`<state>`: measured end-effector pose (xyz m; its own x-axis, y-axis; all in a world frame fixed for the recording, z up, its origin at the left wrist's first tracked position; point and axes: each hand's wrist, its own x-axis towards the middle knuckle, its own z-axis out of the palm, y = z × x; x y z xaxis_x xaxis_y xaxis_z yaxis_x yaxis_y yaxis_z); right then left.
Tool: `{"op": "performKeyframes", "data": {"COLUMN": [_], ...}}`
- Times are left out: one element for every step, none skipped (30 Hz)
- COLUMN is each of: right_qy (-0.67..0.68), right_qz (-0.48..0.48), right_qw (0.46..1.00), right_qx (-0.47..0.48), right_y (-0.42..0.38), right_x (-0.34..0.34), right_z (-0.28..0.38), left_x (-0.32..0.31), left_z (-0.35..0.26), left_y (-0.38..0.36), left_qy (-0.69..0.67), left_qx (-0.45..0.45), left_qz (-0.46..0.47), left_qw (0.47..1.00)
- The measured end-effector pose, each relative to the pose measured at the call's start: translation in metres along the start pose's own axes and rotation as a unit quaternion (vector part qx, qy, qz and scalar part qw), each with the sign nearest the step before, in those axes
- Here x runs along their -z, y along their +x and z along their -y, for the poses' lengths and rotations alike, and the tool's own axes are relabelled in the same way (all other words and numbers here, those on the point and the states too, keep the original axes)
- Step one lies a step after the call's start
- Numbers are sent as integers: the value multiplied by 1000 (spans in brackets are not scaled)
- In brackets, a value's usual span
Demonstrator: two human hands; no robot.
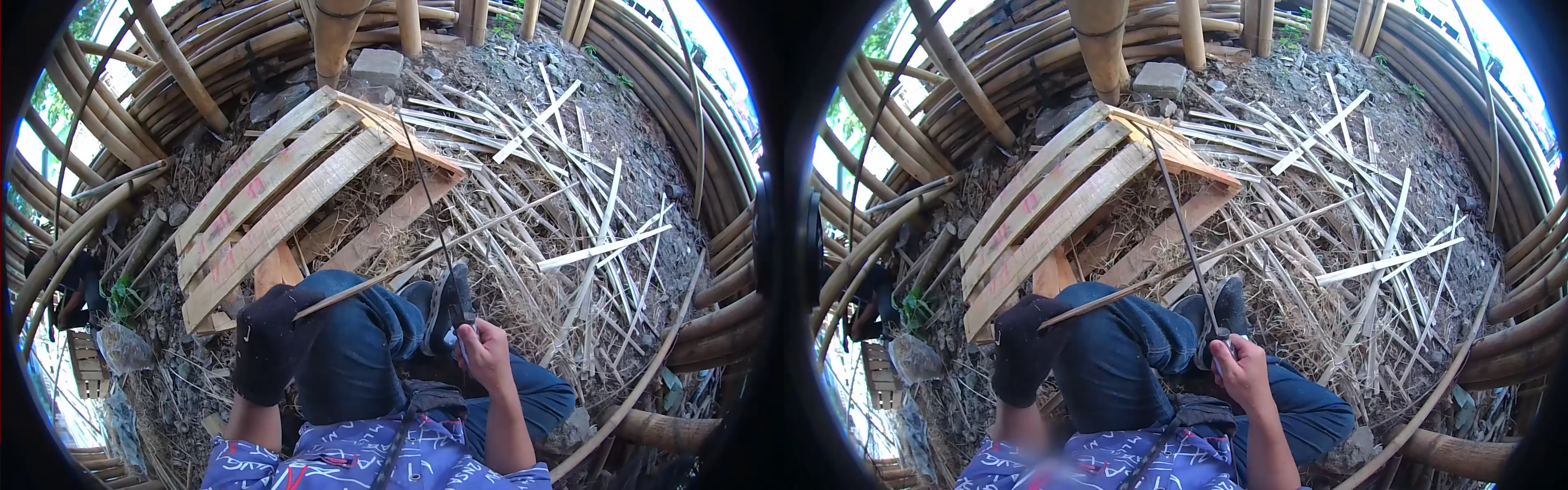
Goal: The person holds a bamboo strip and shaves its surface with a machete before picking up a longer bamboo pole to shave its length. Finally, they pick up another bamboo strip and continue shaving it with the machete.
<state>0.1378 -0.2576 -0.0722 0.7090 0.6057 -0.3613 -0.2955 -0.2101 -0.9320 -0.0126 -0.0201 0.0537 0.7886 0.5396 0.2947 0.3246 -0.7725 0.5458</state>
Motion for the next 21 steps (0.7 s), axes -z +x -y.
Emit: {"op": "performKeyframes", "data": {"right_qy": [12, 13, 26, 39, 38, 65, 91, 79, 79, 58, 38, 31, 31, 30, 30, 39, 41, 41, 39, 40, 31], "right_qz": [6, 4, 3, 2, 2, 8, 14, 4, 1, -14, -29, -33, -33, -36, -38, -40, -42, -36, -30, -33, -27], "right_qw": [1000, 1000, 1000, 999, 999, 998, 996, 997, 997, 998, 999, 999, 999, 999, 999, 998, 998, 998, 998, 998, 999], "right_qx": [-1, -2, -6, -10, -11, -16, -20, -12, -12, -13, -15, -17, -19, -10, -1, -26, -30, -32, -33, -32, -33], "right_y": [2, 3, 5, 6, 6, 6, 6, 5, 4, 3, 1, -3, -6, -10, -14, -16, -17, -18, -19, -18, -17], "right_x": [2, 4, 8, 11, 13, 16, 19, 18, 17, 15, 12, 8, 3, -1, -3, -3, -2, -1, 1, 2, 3], "right_z": [-4, -9, -15, -20, -24, -26, -28, -27, -25, -22, -18, -8, 0, 7, 10, 11, 11, 11, 11, 10, 8], "left_x": [-1, -3, -4, -5, -7, -9, -11, -12, -13, -14, -14, -15, -17, -19, -22, -24, -26, -28, -30, -31, -32], "left_z": [1, 1, 2, 3, 3, 3, 4, 5, 5, 4, 2, 1, 1, 2, 3, 4, 5, 6, 7, 8, 8], "left_y": [0, 0, -1, -1, 0, 1, 1, 1, 1, 3, 3, 4, 5, 5, 5, 4, 4, 5, 5, 5, 6], "left_qy": [0, -3, -6, -6, -10, -15, -17, -10, -2, -5, -4, -3, -3, -1, 2, 3, 6, 9, 8, 8, 9], "left_qx": [-1, -4, -7, -6, -27, -49, -50, -53, -57, -59, -55, -50, -49, -60, -73, -71, -75, -80, -81, -86, -90], "left_qz": [2, -5, -12, -9, -18, -29, -28, -23, -18, -18, -17, -15, -12, -28, -41, -34, -52, -71, -69, -77, -86], "left_qw": [1000, 1000, 1000, 1000, 999, 998, 998, 998, 998, 998, 998, 999, 999, 998, 997, 997, 996, 994, 994, 993, 992]}}
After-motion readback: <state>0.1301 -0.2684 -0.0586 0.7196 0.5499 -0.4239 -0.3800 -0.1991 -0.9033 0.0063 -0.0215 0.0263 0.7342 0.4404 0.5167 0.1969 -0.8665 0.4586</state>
